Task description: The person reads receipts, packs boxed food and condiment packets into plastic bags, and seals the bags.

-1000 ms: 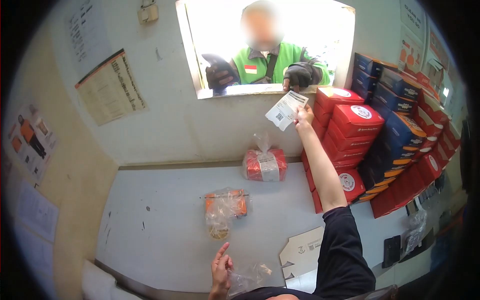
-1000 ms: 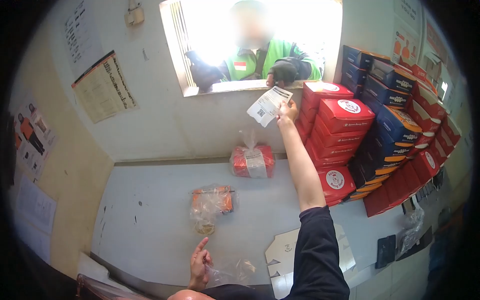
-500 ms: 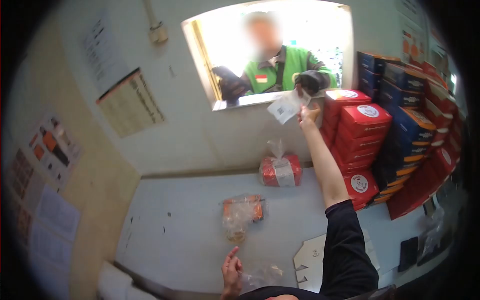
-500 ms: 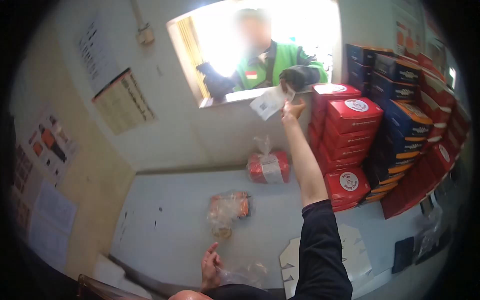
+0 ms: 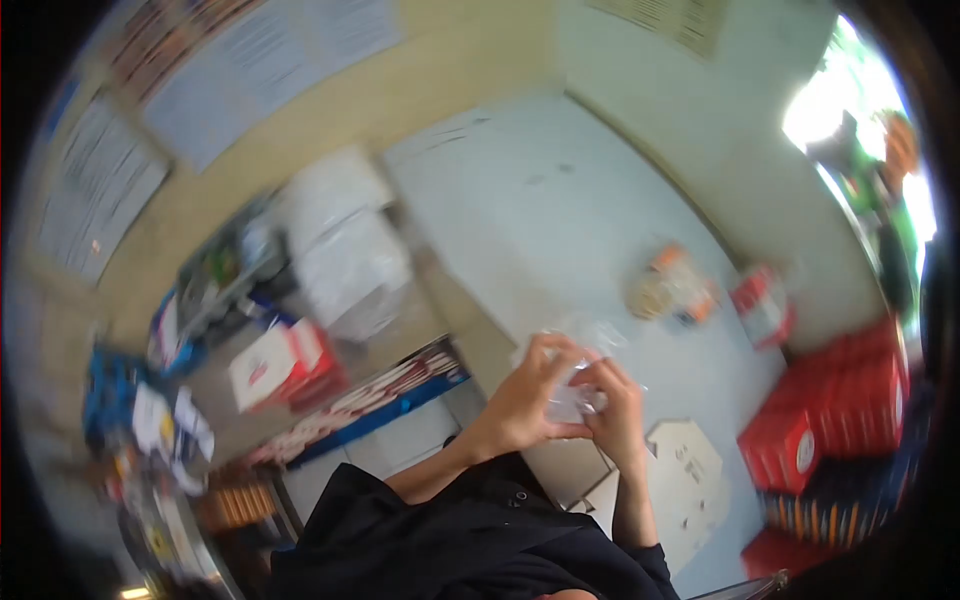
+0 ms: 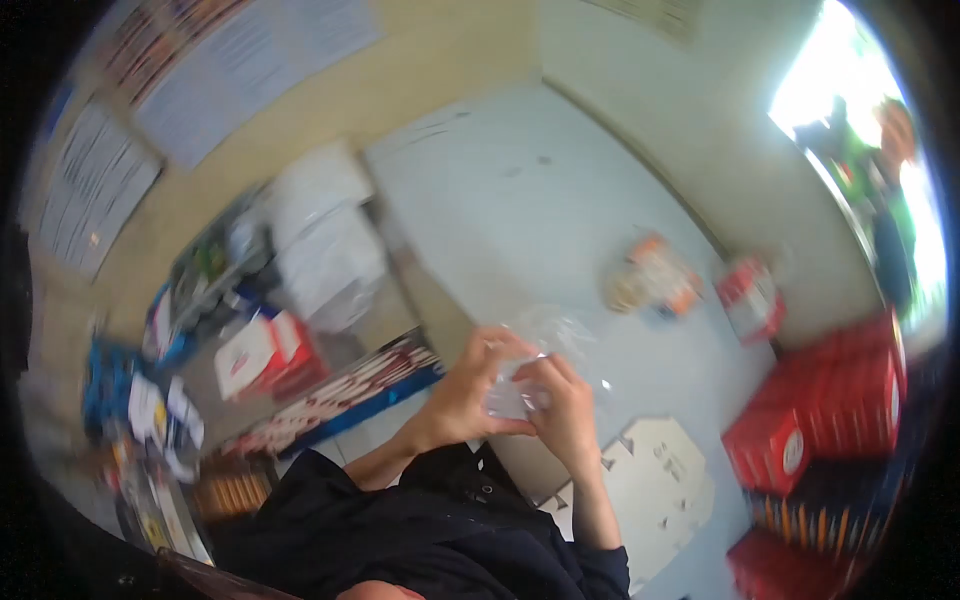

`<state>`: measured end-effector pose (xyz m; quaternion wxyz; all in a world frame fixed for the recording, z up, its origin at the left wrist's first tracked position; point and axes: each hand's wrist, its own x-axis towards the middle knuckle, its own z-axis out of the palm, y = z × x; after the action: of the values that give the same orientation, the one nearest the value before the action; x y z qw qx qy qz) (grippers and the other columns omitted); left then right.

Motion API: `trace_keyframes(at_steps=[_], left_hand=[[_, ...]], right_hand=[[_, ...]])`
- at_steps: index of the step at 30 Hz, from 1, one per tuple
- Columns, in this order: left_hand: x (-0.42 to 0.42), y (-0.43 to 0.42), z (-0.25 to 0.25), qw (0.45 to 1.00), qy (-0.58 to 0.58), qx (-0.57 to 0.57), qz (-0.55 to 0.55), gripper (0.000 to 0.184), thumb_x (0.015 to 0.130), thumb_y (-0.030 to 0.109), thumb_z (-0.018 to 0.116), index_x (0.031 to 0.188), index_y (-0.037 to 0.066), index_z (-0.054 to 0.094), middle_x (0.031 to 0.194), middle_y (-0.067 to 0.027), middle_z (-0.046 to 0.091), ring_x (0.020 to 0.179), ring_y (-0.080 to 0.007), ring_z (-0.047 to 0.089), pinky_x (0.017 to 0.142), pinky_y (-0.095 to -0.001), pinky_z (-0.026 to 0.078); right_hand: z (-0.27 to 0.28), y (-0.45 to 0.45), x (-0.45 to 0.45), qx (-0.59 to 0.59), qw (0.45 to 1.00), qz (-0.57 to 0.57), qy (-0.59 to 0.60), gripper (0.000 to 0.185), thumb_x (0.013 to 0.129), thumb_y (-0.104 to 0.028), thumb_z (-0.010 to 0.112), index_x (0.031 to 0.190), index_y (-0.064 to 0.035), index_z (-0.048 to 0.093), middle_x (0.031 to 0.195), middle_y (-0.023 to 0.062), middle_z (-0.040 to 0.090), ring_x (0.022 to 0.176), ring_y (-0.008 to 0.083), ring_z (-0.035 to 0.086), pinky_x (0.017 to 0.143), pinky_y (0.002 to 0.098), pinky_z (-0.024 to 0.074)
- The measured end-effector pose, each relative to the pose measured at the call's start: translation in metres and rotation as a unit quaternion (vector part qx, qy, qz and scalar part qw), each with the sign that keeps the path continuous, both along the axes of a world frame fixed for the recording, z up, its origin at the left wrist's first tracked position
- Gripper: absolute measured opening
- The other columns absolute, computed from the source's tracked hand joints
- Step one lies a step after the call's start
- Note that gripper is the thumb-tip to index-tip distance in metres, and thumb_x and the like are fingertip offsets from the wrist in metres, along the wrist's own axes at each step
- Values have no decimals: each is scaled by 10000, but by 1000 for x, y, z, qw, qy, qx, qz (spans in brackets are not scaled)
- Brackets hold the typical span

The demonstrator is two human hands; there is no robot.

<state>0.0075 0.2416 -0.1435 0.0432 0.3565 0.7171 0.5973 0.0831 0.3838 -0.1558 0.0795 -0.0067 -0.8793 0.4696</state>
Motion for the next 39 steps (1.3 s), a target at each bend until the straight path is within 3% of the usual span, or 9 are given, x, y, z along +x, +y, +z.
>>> trace_keyframes(at_steps=[11, 16, 20, 23, 25, 26, 32, 35, 39], left_hand=[[103, -249, -9, 944, 9, -120, 306, 733, 603, 134, 750, 1244, 109, 395, 1054, -158, 500, 974, -336, 521, 793, -405, 457], [138, -406, -56, 714, -77, -229, 657, 407, 678, -44, 524, 1037, 140, 468, 607, -91, 475, 546, -275, 518, 512, -394, 384], [201, -461, 31, 555, 189, -236, 775, 236, 587, -57, 516, 804, 35, 520, 655, -38, 492, 555, -168, 468, 490, -310, 331], [291, -460, -63, 612, 85, -394, 681, 92, 711, 31, 511, 645, -26, 542, 733, -140, 597, 712, -335, 576, 713, -403, 468], [332, -457, -247, 579, -192, -291, 737, 110, 715, 118, 577, 688, 27, 632, 730, -151, 620, 745, -370, 588, 785, -417, 459], [357, -480, -242, 740, -361, -386, 415, 116, 716, 155, 602, 726, 55, 660, 725, -137, 622, 723, -362, 585, 767, -398, 467], [129, -493, -139, 911, -325, -108, 230, 288, 867, 289, 532, 1002, 37, 568, 786, -113, 610, 710, -178, 597, 654, -308, 459], [6, -443, -195, 821, -458, 187, 284, 260, 867, 240, 545, 1002, 18, 524, 757, 14, 495, 667, -140, 522, 592, -287, 444], [-52, -410, -221, 837, -318, 72, 439, 181, 803, 148, 534, 904, 9, 591, 775, -188, 598, 731, -290, 597, 628, -389, 470]], right_hand=[[22, -268, -23, 29, 974, 213, -77, 197, 711, -122, 682, 792, -17, 536, 663, 150, 580, 570, 214, 575, 522, 335, 423], [-25, -326, -68, 274, 877, 394, -11, 160, 729, -80, 627, 879, -30, 598, 932, 191, 594, 786, 368, 596, 676, 419, 461], [58, -365, -90, 145, 941, 157, 261, 237, 760, -60, 612, 994, -27, 608, 992, 147, 589, 872, 294, 586, 716, 388, 452], [29, -397, -69, 20, 918, 199, 341, 324, 733, -134, 651, 1029, -18, 592, 979, 150, 598, 890, 285, 588, 755, 382, 446], [-26, -421, -72, 206, 861, 465, 14, 391, 715, -184, 676, 1053, -11, 581, 970, 152, 605, 902, 280, 589, 781, 378, 443], [-52, -420, -88, 245, 823, 507, -79, 426, 706, -209, 689, 1065, -8, 575, 965, 153, 608, 908, 277, 590, 794, 376, 441], [-27, -444, -226, -60, 914, 399, -33, 648, 653, -358, 766, 1135, 11, 542, 939, 160, 627, 944, 260, 594, 873, 363, 429], [-74, -480, -291, 188, 850, 432, 235, 686, 611, -438, 782, 1059, 16, 530, 956, 183, 617, 865, 321, 603, 818, 401, 457], [-50, -496, -283, 332, 833, 426, -123, 815, 505, -462, 834, 1067, 6, 473, 1029, 216, 581, 925, 330, 577, 815, 393, 456]])
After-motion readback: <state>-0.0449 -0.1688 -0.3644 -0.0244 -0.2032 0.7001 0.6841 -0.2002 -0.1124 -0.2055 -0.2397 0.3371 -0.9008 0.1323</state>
